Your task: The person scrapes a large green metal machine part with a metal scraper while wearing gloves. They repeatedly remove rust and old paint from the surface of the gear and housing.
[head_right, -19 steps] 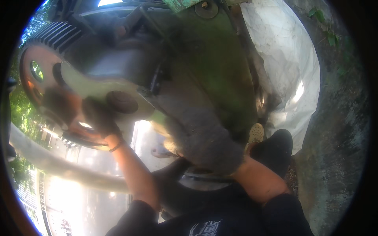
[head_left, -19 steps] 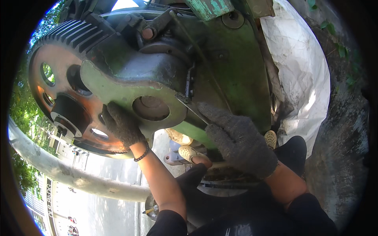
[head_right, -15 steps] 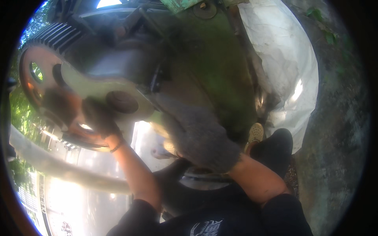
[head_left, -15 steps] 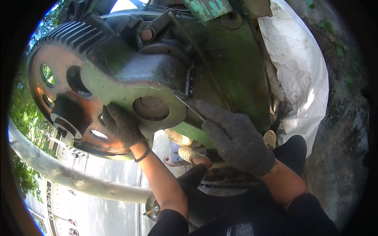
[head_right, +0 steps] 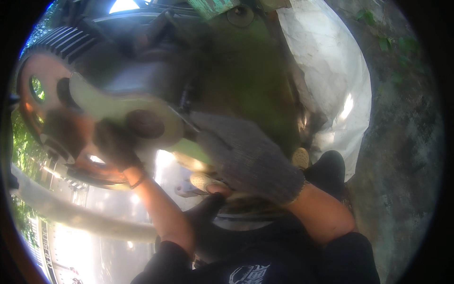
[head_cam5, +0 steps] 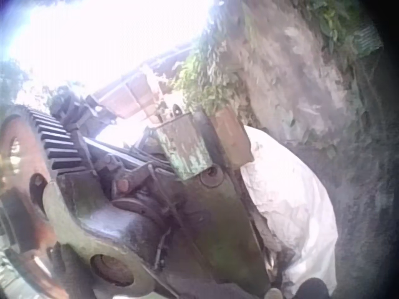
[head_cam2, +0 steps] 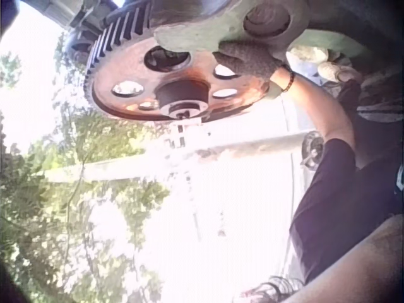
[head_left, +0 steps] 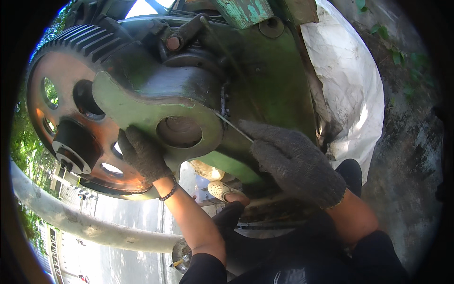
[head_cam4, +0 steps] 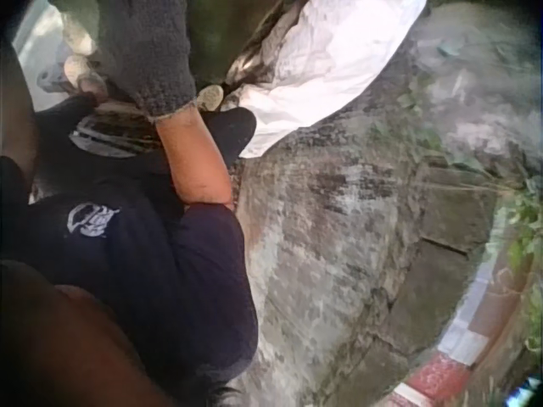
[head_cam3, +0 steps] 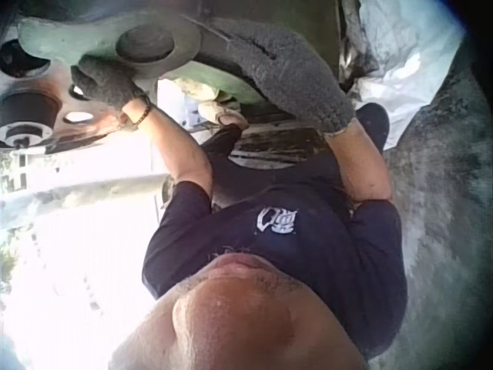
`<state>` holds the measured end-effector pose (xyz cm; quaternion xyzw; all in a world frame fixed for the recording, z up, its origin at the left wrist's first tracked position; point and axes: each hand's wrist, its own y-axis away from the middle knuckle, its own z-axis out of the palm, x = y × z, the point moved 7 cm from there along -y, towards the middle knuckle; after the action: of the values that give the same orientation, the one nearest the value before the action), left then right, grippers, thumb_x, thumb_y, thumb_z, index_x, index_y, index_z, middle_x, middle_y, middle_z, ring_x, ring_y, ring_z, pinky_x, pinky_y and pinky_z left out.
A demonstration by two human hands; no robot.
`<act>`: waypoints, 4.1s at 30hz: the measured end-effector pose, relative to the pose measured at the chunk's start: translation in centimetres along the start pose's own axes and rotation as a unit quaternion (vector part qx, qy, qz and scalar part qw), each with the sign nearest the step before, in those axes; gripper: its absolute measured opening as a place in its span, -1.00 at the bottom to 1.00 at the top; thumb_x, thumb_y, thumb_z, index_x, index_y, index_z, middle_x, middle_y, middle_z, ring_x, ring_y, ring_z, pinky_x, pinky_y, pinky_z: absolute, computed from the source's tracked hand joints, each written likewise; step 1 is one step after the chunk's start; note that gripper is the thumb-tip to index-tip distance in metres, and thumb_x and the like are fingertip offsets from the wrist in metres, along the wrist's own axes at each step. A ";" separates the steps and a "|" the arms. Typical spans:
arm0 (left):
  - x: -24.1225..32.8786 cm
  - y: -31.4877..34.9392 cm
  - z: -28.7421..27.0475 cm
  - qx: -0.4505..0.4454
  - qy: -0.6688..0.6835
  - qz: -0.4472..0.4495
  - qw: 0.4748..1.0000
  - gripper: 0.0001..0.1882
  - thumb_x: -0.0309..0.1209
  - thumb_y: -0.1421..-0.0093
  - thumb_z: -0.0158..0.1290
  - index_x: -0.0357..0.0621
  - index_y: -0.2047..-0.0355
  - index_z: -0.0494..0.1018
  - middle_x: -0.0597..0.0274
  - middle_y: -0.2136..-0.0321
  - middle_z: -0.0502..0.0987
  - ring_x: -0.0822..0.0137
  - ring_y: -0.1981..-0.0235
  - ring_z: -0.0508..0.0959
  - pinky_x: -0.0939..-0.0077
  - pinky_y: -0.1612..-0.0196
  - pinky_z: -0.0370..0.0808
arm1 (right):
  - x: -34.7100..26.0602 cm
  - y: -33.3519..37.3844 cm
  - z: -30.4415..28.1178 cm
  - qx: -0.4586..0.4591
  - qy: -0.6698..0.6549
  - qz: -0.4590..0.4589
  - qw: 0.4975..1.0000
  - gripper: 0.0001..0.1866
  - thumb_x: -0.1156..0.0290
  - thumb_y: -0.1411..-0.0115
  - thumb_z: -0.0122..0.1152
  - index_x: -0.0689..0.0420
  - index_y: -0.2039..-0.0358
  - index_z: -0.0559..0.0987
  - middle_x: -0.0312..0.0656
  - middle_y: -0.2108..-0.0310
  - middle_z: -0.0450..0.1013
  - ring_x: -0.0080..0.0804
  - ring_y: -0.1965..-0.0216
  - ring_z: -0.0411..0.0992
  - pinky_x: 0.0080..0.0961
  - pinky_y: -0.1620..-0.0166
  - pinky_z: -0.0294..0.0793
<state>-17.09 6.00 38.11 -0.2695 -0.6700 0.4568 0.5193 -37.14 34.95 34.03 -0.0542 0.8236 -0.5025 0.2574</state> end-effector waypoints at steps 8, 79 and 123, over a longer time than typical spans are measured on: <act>-0.9 0.1 -0.2 -0.015 0.023 0.004 1.000 -0.34 -0.06 -0.47 0.01 -0.49 -0.25 0.36 -0.19 -0.10 0.51 0.06 -0.05 0.53 0.23 -0.15 0.45 | -1.0 0.1 0.4 -0.019 0.013 -0.001 1.000 -0.35 0.72 -0.08 0.23 0.31 -0.25 0.49 -0.20 0.37 0.48 -0.41 0.42 0.48 -0.46 0.31 0.53; 0.0 0.3 -0.6 0.051 0.036 -0.053 0.997 -0.59 -0.28 -0.47 0.07 -0.39 -0.14 0.49 -0.01 -0.03 0.60 0.22 0.04 0.61 0.42 -0.10 0.56 | 2.6 -5.8 1.5 -0.096 0.185 -0.159 0.965 -0.71 0.45 -0.27 0.18 0.22 0.02 0.66 -0.04 0.00 0.60 -0.07 0.02 0.56 -0.24 -0.11 0.55; 0.2 0.4 -0.4 0.032 0.013 0.010 0.999 -0.39 -0.08 -0.49 -0.03 -0.49 -0.20 0.38 -0.13 -0.06 0.49 0.10 -0.03 0.49 0.22 -0.15 0.43 | 7.6 -6.3 1.5 -0.063 0.012 -0.089 0.994 -0.63 0.38 -0.38 0.14 0.19 -0.15 0.60 0.11 -0.01 0.59 0.04 -0.01 0.58 -0.17 -0.10 0.57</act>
<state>-16.85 6.41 37.86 -0.2655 -0.6456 0.4795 0.5318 -44.01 28.02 36.09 -0.1376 0.8485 -0.4711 0.1979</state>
